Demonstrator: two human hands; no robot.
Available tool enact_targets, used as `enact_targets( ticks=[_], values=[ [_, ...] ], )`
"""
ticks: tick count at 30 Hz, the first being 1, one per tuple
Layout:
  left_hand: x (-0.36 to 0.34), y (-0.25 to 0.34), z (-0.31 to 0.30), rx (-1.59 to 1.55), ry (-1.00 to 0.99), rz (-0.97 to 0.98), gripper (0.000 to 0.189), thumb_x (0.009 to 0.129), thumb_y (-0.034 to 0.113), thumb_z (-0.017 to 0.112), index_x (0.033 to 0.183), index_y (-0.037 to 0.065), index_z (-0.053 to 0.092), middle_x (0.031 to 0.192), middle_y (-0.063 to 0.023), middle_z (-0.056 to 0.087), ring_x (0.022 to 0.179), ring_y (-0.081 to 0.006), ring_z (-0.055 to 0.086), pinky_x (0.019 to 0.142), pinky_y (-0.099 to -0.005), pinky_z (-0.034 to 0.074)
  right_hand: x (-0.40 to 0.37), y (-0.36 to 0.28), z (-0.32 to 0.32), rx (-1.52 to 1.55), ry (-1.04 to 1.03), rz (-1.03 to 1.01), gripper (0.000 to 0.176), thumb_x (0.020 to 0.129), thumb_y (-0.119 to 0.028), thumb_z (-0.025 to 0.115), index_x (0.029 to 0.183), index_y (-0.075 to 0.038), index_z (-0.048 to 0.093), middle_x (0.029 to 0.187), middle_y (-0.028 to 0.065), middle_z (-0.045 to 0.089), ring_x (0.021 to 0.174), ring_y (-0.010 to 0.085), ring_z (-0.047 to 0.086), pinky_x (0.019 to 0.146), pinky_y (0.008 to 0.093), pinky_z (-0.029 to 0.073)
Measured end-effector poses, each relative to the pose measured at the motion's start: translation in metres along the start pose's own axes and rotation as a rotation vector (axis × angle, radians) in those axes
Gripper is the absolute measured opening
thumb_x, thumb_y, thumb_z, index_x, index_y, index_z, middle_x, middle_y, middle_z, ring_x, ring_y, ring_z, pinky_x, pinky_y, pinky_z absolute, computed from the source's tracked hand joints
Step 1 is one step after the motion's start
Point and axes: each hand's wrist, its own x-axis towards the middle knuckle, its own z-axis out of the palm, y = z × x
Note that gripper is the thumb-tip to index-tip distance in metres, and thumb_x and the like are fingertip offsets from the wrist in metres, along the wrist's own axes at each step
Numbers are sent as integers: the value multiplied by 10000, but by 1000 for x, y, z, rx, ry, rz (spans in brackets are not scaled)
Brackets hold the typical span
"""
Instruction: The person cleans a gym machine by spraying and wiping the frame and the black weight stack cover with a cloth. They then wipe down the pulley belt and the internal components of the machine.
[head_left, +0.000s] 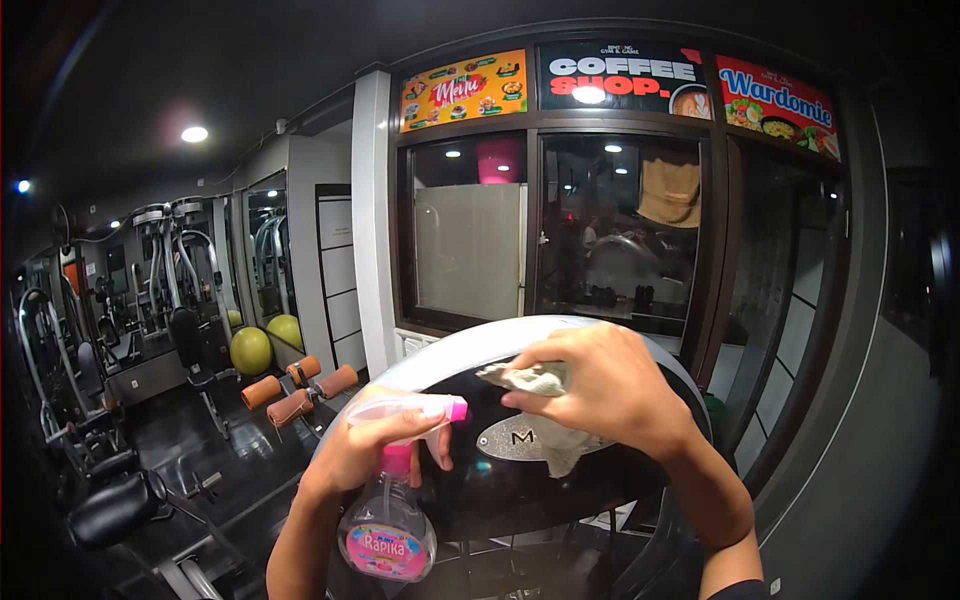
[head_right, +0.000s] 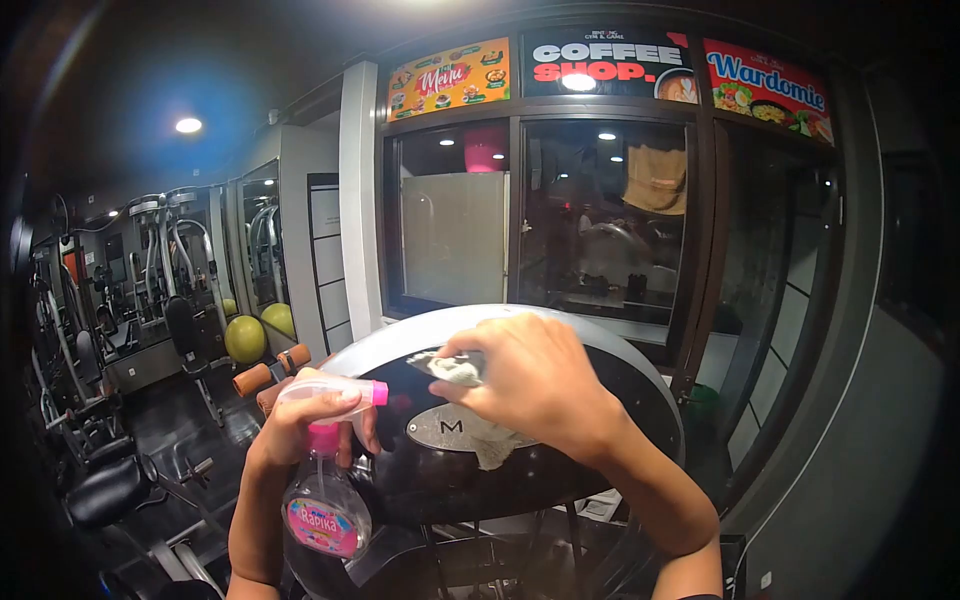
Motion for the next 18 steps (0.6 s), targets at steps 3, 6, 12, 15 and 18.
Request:
enact_targets(
  ticks=[3, 6, 12, 15, 18],
  values=[
    [-3, -6, -2, 0, -5, 1, 412, 939, 330, 588, 947, -65, 704, 776, -135, 698, 655, -206, 676, 491, -294, 512, -19, 8, -10, -42, 83, 29, 287, 772, -309, 827, 947, -86, 785, 874, 110, 751, 778, 284, 724, 700, 348, 543],
    [-4, -4, 1, 14, -1, 7, 424, 932, 345, 585, 928, -60, 709, 768, -134, 699, 662, -197, 677, 493, -296, 512, -26, 11, -15, -104, 107, 163, 236, 796, -268, 800, 962, -101, 791, 900, 102, 750, 807, 281, 723, 717, 353, 550],
    [-4, -9, -1, 7, 8, 13, 433, 924, 353, 587, 924, -64, 706, 767, -143, 700, 647, -193, 679, 490, -283, 516, -6, -15, 15, -142, 109, -3, 262, 788, -171, 771, 1049, -153, 782, 950, 74, 726, 835, 291, 706, 757, 378, 547],
    [-6, -11, -1, -3, 14, 3, 458, 907, 373, 597, 927, -71, 706, 760, -157, 699, 620, -192, 675, 484, -269, 516, -9, -22, 14, -114, 34, -45, 279, 774, -173, 783, 1053, -173, 785, 937, 58, 724, 824, 276, 704, 750, 373, 547],
    [-6, -14, -2, -25, 58, 54, 464, 904, 380, 596, 919, -72, 705, 751, -158, 698, 620, -192, 678, 479, -273, 515, -21, -23, 6, -102, -7, -26, 277, 768, -179, 792, 1045, -185, 790, 917, 42, 723, 806, 260, 701, 731, 368, 546]
  ],
)
